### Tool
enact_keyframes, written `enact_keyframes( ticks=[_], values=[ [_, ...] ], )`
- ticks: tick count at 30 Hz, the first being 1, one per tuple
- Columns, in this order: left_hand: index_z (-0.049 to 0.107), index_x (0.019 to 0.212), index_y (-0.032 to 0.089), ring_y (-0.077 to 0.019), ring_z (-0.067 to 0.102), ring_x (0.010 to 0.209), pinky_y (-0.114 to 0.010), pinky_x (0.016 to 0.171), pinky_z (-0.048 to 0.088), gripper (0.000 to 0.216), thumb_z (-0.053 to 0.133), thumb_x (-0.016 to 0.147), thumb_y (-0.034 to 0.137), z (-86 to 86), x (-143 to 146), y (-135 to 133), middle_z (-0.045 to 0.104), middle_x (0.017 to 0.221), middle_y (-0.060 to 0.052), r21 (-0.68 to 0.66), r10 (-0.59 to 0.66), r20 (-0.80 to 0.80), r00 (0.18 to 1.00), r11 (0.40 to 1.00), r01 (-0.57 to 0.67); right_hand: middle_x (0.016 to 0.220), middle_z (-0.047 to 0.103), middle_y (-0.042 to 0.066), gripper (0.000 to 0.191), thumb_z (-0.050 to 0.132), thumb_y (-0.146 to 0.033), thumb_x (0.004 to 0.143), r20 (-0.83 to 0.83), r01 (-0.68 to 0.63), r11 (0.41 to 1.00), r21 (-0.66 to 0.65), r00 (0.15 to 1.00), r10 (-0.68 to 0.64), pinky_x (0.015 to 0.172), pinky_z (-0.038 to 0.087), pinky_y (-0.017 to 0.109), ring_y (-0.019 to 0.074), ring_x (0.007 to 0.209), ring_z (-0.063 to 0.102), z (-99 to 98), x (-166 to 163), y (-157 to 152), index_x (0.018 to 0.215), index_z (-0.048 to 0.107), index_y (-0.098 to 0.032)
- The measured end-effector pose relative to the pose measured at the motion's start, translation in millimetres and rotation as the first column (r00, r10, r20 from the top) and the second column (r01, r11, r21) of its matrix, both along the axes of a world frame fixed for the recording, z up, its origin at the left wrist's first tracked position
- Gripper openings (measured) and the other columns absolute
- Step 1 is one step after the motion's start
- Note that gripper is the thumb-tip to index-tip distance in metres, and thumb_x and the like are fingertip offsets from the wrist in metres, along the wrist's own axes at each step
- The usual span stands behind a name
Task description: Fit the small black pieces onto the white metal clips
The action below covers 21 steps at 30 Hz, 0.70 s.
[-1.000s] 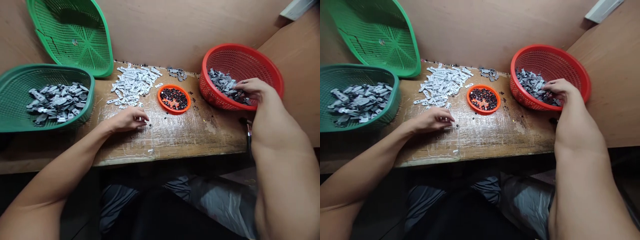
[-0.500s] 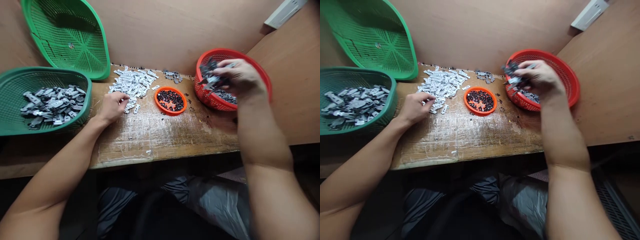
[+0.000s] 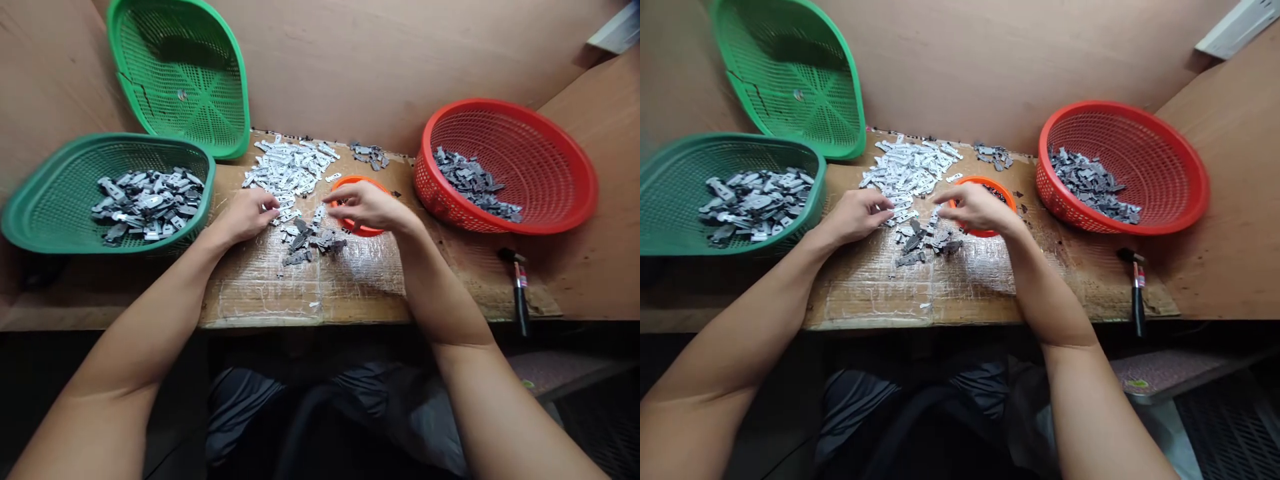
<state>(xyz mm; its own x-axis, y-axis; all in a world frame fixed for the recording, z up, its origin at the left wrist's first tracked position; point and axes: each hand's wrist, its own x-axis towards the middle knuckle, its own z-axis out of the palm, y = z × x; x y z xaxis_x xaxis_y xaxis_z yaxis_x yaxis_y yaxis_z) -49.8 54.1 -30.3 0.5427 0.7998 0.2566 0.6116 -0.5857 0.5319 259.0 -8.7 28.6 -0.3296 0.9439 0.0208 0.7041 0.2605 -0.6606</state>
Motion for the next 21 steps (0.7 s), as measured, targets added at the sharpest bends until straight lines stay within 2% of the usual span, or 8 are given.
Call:
enact_keyframes(
  ticks=[2,4,7,10,16,19,21],
  values=[
    [0.086,0.095,0.021,-0.0254,0.071,0.095,-0.039,0.095,0.054,0.016,0.072,0.092,0.030,-0.3,1,-1,0.079,0.096,-0.008,0.017,-0.036,-0.022,0.999,0.999,0.037,0.086,0.073,0.007,0.014,0.072,-0.026,0.095,0.140,0.215,0.970,0.111,0.963,-0.230,0.081,0.052,0.043,0.0243,0.083,0.066,-7.2,27,9,0.097,0.085,-0.021],
    [0.085,0.095,0.021,-0.0251,0.071,0.094,-0.039,0.095,0.054,0.016,0.070,0.093,0.027,0.6,4,-5,0.079,0.096,-0.008,0.022,-0.088,-0.017,0.996,0.996,0.089,0.084,0.073,0.008,0.007,0.076,-0.022,0.090,0.311,0.335,0.927,0.169,0.874,-0.373,0.086,0.053,0.046,0.0278,0.087,0.069,-23.9,46,18,0.091,0.084,-0.021],
    [0.084,0.105,0.022,-0.0235,0.071,0.092,-0.038,0.090,0.055,0.019,0.068,0.095,0.026,3.1,11,-15,0.079,0.101,-0.008,-0.022,-0.209,0.039,0.977,0.977,0.210,0.093,0.078,0.011,0.009,0.074,-0.019,0.089,0.383,0.312,0.934,0.176,0.852,-0.356,0.093,0.054,0.048,0.0306,0.094,0.071,-52.0,53,27,0.091,0.082,-0.022],
    [0.083,0.116,0.022,-0.0242,0.071,0.094,-0.039,0.092,0.055,0.025,0.067,0.099,0.028,3.8,21,-26,0.078,0.105,-0.009,-0.026,-0.273,0.041,0.961,0.961,0.275,0.094,0.079,0.012,0.017,0.067,-0.013,0.089,0.386,0.273,0.940,0.206,0.860,-0.335,0.096,0.055,0.049,0.0321,0.097,0.072,-64.2,48,28,0.086,0.080,-0.022],
    [0.078,0.134,0.023,-0.0290,0.065,0.116,-0.044,0.106,0.052,0.048,0.053,0.096,0.008,-1.7,39,-31,0.077,0.120,-0.012,0.056,-0.359,-0.091,0.929,0.930,0.364,0.088,0.076,0.012,0.016,0.067,-0.010,0.086,0.324,0.298,0.937,0.184,0.881,-0.344,0.095,0.058,0.049,0.0310,0.096,0.073,-52.7,55,26,0.088,0.080,-0.020],
    [0.081,0.130,0.026,-0.0287,0.065,0.106,-0.042,0.100,0.052,0.047,0.050,0.098,0.007,-1.0,44,-29,0.077,0.105,-0.009,0.038,-0.406,-0.210,0.889,0.905,0.423,0.084,0.075,0.010,0.014,0.069,-0.010,0.084,0.247,0.312,0.937,0.158,0.906,-0.343,0.095,0.060,0.051,0.0301,0.094,0.075,-50.8,61,26,0.085,0.078,-0.020],
    [0.082,0.124,0.029,-0.0269,0.067,0.097,-0.039,0.092,0.052,0.041,0.052,0.101,0.012,1.3,44,-30,0.074,0.095,-0.008,0.019,-0.396,-0.232,0.888,0.911,0.411,0.079,0.074,0.008,0.011,0.070,-0.012,0.086,0.104,0.342,0.934,0.102,0.930,-0.352,0.088,0.064,0.049,0.0281,0.087,0.075,-50.8,63,25,0.084,0.077,-0.020]
  ],
)
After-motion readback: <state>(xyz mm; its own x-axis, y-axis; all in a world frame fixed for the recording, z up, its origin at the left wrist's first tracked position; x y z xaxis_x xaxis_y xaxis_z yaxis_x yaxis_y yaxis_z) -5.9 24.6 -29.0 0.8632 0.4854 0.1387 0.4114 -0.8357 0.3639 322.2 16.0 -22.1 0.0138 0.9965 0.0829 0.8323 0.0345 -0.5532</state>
